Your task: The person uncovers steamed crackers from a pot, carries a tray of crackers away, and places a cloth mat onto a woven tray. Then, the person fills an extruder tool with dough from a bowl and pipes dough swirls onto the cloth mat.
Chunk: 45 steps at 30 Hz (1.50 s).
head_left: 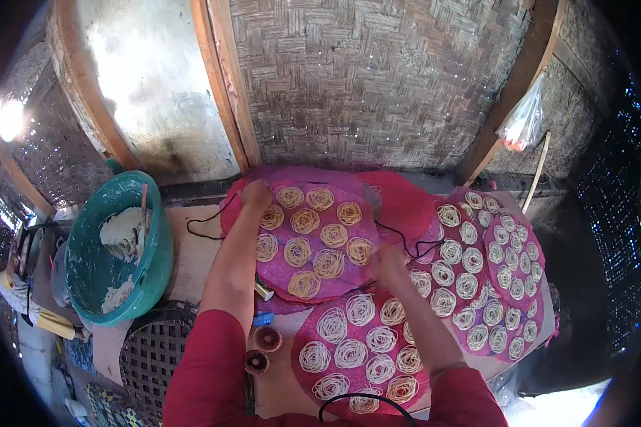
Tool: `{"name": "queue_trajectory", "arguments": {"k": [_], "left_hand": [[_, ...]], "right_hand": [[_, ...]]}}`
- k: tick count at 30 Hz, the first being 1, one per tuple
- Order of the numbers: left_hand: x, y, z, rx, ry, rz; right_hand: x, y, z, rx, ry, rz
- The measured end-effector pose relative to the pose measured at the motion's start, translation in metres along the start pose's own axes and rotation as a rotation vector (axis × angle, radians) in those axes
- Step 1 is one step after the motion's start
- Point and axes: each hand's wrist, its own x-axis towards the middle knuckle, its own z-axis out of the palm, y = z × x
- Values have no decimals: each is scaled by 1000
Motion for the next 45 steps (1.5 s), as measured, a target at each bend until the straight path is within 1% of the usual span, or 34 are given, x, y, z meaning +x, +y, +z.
{"name": "queue_trajectory", "arguments": {"k": [1,3,4,6,7,9,10,13,15,16,18,19,21,22,24,25,27,28,29,30,31,33,34,35,36,38,40,41,43,44,45], "left_hand": [[5,-2,3,3,-3,4],[15,-7,14,-54,84,13],[15,-5,10,-54,79,14],[13,-1,-4,-108,87,3],[9,1,-13,-109,91,5],[-2,7,-32,-205,50,50],[-5,9,-38,-204,49,61],[-9,19,-50,-234,87,113],[-2,17,-42,-253,173,138],[4,15,-43,-259,179,156],[10,17,-47,-293,179,310],[-2,24,-63,-292,169,335],[-49,42,-118,-304,68,506],[-74,48,-139,-312,56,532],[-122,64,-181,-393,-12,729],[-149,73,-197,-398,-27,765],[-210,92,-216,-554,-65,957],[-242,105,-223,-561,-93,1000],[-276,118,-228,-648,-119,1075],[-308,132,-228,-737,-157,1145],[-338,150,-224,-746,-205,1188],[-402,184,-209,-825,-284,1267],[-435,203,-194,-852,-317,1297],[-468,223,-178,-871,-223,1373],[-502,243,-164,-857,-301,1369],[-573,284,-125,-934,-457,1362],[-640,329,-77,-1046,-429,1403],[-670,354,-42,-1077,-450,1376],[-732,386,-4,-964,-483,1348],[-760,408,40,-1043,-552,1318],[-787,420,60,-1004,-627,1246]], "right_hand": [[-20,-5,5,62,-113,-88],[-66,-30,27,170,-50,-308],[-71,-39,33,170,-51,-302],[-81,-50,38,-231,-25,-508],[-79,-48,38,-232,-21,-509],[-71,-42,37,-354,-224,-510],[-68,-43,38,-355,-217,-502],[-60,-50,35,-430,-142,-451],[-61,-57,29,-428,76,-554],[-61,-64,19,-437,93,-547],[-72,-81,-11,-573,282,-488],[-82,-90,-30,-578,293,-464],[-117,-104,-75,-565,310,-446],[-142,-111,-92,-579,317,-420],[-194,-126,-126,-532,419,-458],[-224,-135,-142,-548,435,-424],[-289,-151,-170,-494,386,-279],[-319,-151,-182,-447,405,-252],[-349,-151,-193,-400,425,-221],[-380,-156,-203,-369,507,-236],[-415,-149,-216,-384,462,-126],[-484,-145,-237,-365,499,66],[-519,-140,-246,-195,520,212],[-554,-134,-256,-166,560,314],[-587,-128,-267,-260,576,354],[-654,-108,-285,-408,615,420],[-719,-80,-296,-456,650,498],[-744,-67,-302,-493,671,555],[-797,-40,-305,-458,701,653],[-825,-21,-300,-478,713,705],[-855,3,-290,-497,723,742]]}}
